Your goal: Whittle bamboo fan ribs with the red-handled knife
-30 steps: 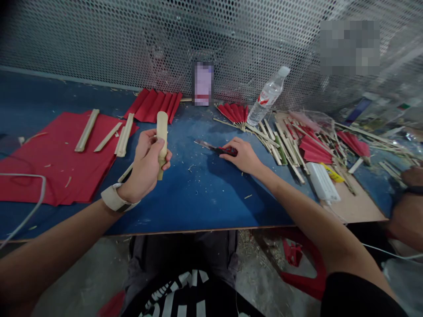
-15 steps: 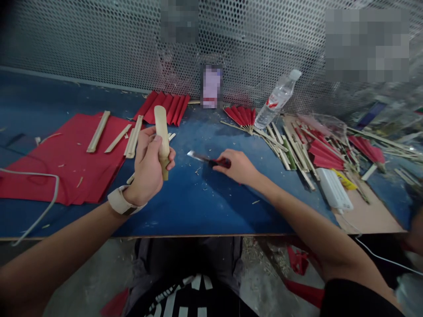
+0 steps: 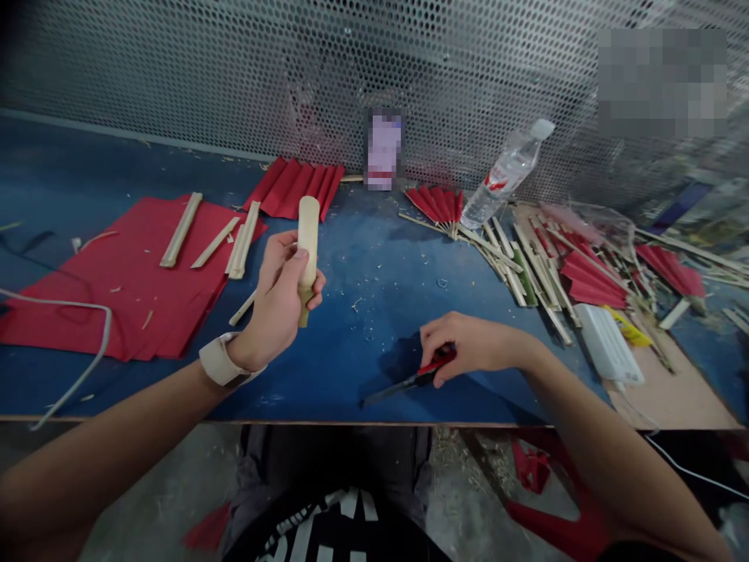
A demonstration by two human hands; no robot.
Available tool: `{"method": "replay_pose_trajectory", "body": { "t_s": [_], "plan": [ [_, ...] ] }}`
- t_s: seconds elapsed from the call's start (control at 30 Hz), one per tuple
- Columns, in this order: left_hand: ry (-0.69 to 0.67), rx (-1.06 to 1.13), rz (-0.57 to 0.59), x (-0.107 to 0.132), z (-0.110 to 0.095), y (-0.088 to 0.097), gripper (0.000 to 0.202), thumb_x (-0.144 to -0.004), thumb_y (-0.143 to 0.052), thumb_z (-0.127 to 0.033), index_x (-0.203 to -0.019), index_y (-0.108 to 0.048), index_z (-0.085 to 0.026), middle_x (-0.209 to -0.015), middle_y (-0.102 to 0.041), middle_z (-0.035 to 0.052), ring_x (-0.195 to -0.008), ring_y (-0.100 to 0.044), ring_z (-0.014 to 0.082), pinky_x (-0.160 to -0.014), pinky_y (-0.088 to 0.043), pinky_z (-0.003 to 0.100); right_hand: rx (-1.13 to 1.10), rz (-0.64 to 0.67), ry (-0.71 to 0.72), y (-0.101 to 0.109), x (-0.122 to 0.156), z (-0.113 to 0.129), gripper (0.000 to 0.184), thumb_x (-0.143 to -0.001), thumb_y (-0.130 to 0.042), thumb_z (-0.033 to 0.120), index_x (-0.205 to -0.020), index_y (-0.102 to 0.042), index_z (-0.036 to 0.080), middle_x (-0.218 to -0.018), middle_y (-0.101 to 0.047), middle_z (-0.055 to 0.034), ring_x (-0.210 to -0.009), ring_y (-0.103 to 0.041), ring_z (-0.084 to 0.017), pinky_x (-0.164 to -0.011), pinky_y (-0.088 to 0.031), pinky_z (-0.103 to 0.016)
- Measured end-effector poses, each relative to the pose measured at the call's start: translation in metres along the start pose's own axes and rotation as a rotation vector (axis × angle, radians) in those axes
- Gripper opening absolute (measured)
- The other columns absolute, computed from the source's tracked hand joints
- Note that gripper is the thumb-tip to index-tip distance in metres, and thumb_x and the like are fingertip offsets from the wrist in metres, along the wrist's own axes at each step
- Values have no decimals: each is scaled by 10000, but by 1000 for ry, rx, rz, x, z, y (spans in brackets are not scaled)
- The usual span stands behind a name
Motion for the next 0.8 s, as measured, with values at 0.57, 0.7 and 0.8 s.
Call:
{"method": "replay_pose_trajectory", "body": {
  "t_s": [0.57,0.7,0.8],
  "plan": [
    [24,-56,46,1,4,-3,133,-1069,-475,-355,-1174,-452,-277,-942,-478,-20,-654,-536,69,-462,-426,151,37,75,-205,39,46,-54,339,-848,-816,595,-890,-868,263,-845,-762,-62,-705,-685,-185,-647,-532,-326],
    [33,-52,32,0,4,-3,121,-1067,-473,-338,-1164,-454,-268,-982,-479,-11,-654,-533,59,-454,-421,145,353,-434,-268,91,53,-79,424,-843,-757,699,-887,-834,285,-897,-775,-72,-800,-696,-252,-750,-533,-411],
    [38,-47,8,-1,4,-1,113,-1061,-482,-325,-1152,-452,-265,-998,-480,-9,-651,-530,54,-445,-412,143,369,-592,-283,112,65,-84,471,-826,-754,728,-882,-823,265,-908,-769,-86,-784,-673,-246,-701,-508,-396]
  ]
}}
Point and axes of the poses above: each hand's wrist, its own x-axis away from the middle knuckle, its own y-axis out of the back of the hand, z = x × y, the point moved 7 cm from there along -x, towards the middle knuckle
